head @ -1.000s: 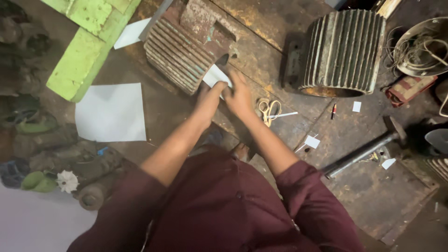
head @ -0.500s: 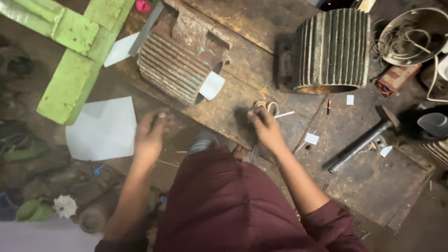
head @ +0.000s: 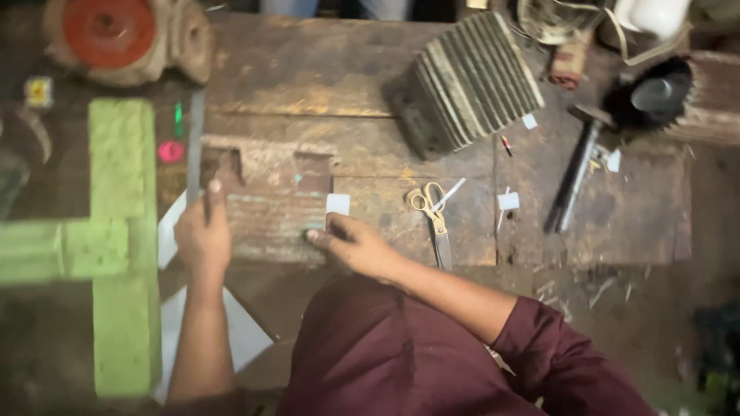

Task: The person folds a white paper sheet aside on the workbench, then uses pliers to grip and pull windings and internal parts out of an electric motor stator, occasionally tapping the housing with a hammer and repositioning the motor while extracting components.

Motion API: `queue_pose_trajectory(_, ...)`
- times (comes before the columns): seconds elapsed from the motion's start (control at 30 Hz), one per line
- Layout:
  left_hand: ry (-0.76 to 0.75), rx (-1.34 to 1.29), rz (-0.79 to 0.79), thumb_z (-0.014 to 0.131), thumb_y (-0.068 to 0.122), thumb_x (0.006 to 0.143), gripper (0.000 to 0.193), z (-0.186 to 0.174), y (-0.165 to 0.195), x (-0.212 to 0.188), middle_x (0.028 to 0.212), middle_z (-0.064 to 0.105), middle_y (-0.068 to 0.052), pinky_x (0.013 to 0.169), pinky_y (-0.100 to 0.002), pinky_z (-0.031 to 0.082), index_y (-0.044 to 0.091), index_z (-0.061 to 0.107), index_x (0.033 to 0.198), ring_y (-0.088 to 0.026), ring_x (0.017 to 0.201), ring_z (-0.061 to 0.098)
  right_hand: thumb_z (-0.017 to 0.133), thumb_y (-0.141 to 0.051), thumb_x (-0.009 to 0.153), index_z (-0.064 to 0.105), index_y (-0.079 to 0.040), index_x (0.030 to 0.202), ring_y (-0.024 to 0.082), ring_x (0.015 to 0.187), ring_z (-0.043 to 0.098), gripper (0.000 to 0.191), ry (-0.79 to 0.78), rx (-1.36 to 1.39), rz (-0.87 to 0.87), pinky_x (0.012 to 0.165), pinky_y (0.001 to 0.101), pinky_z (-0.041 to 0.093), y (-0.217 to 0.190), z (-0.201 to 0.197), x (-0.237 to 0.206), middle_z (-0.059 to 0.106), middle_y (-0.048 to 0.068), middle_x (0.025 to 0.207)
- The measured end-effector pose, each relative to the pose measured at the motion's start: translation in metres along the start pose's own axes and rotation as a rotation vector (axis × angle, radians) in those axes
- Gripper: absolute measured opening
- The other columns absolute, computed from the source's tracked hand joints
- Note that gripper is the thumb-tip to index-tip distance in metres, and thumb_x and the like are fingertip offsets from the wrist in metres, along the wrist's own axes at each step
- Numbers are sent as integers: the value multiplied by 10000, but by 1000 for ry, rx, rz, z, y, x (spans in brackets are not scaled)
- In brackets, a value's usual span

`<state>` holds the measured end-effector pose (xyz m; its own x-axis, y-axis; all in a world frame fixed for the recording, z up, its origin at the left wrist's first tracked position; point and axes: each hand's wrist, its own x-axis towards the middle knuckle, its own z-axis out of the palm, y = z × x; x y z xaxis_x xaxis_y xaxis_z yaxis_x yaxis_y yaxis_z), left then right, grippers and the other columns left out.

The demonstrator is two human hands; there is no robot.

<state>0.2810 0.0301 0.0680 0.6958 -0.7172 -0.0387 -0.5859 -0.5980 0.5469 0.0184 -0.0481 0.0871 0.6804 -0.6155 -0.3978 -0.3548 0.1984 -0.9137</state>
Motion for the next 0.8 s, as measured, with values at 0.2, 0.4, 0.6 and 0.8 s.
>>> queue_pose_trajectory(0.2,-149,-231,162,585,439,1135,507,-4,-18,-3,842,640,-221,739,-457,448,-52,711,1138,-309,741,541,757,-534,849,647,-53,1085,339,679,660,547,361,-348,-221,619,440,514,9,25,8,654,157,751)
queue_pose_trajectory(0.4,-131,-581,328,411,221,1133,428,-5,3,-51,1260,643,-206,971,-339,478,-105,598,1339,-243,1092,611,803,-610,773,530,-69,791,344,642,653,606,351,-334,-242,583,433,490,19,18,-13,595,127,673)
queue_pose_trajectory(0.6,-334,-845,443,460,212,1085,428,14,12,-73,1336,599,-210,1147,-364,416,-110,541,1355,-265,1242,576,868,-547,730,610,-65,834,348,662,663,557,369,-351,-229,595,431,500,18,-12,-60,614,142,685)
queue_pose_trajectory(0.8,-289,-763,192,615,185,1090,323,30,30,-146,1010,699,-112,886,-270,507,-107,680,1212,-129,923,625,933,-378,739,724,-64,1149,269,904,769,558,430,-178,-314,801,357,598,18,-57,-142,760,134,987)
